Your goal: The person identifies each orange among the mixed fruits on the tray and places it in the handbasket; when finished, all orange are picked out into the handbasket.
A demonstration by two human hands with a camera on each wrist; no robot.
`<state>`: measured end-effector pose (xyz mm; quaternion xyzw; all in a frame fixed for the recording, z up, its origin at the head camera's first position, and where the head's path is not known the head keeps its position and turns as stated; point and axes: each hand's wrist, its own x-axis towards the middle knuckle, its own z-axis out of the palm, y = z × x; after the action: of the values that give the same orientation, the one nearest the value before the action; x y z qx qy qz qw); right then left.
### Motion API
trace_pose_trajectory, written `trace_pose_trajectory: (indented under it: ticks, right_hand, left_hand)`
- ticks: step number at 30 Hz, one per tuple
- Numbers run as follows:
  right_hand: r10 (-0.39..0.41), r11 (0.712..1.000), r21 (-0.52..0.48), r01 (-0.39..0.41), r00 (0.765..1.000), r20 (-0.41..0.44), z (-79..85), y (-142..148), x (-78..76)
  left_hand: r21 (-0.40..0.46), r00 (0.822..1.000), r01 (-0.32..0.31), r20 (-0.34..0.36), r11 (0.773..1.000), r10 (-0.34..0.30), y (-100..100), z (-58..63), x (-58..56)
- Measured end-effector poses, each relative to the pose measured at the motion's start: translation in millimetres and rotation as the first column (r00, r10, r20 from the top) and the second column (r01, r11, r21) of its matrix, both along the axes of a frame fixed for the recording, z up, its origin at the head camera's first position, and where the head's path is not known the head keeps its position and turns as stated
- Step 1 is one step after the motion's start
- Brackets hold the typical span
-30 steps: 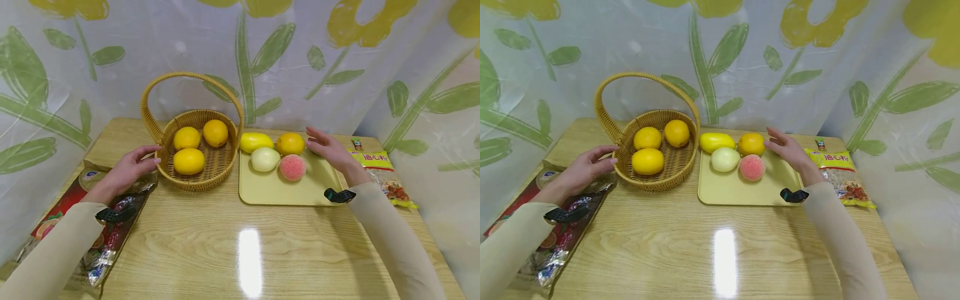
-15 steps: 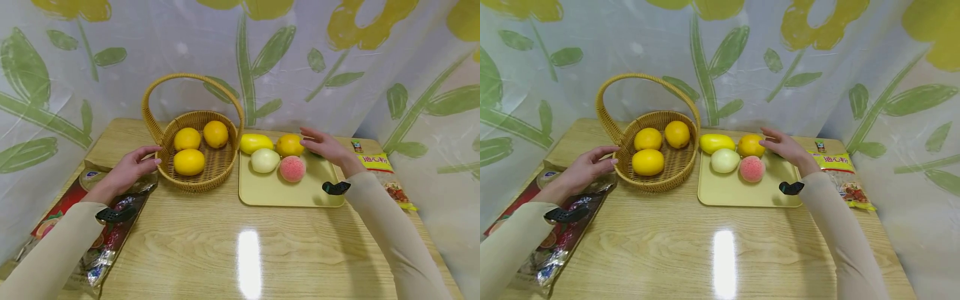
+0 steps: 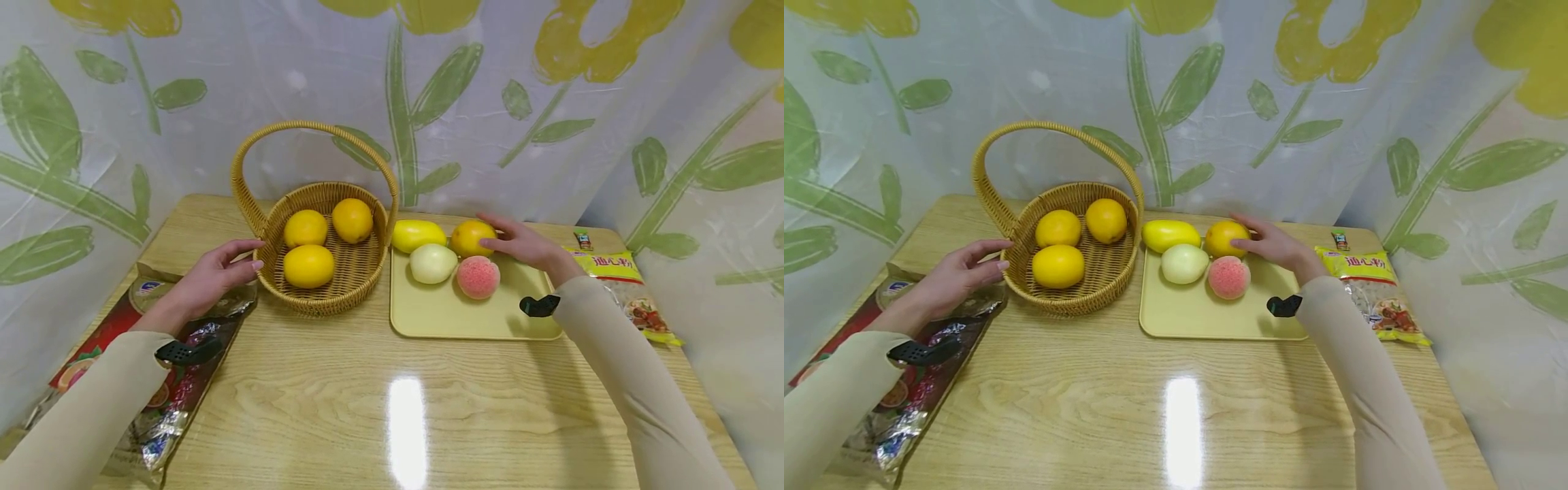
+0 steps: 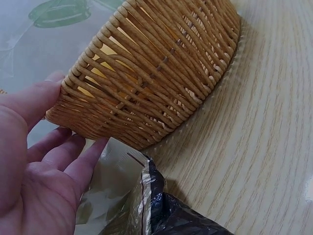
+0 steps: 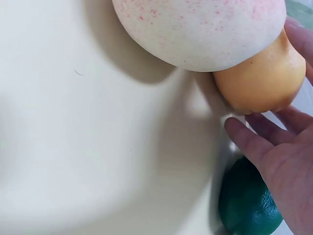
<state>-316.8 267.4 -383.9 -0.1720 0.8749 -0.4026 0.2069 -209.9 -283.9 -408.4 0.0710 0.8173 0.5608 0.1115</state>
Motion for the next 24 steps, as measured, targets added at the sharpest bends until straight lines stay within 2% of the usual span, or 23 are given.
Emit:
trace_pose_trajectory:
  ticks: [4, 10, 24]
  right_hand:
    - [0.007, 1.0, 0.017, -0.007, 1.0, -0.008, -0.1, -3, -0.3]
    - [0.037, 0.999, -0.005, -0.037, 0.999, 0.004, 12.4, -11, 8.5]
    - [0.128, 0.989, 0.09, -0.117, 0.984, -0.122, 29.9, -16, 19.4]
  left_hand:
    - [-0.007, 1.0, 0.0, -0.002, 1.0, 0.0, 0, 0.4, 0.3]
    - [-0.018, 1.0, -0.001, 0.007, 1.0, 0.001, 0, 1.3, 0.9]
    - [-0.001, 1.0, -0.002, 0.003, 1.0, 0.002, 1, 2.3, 1.6]
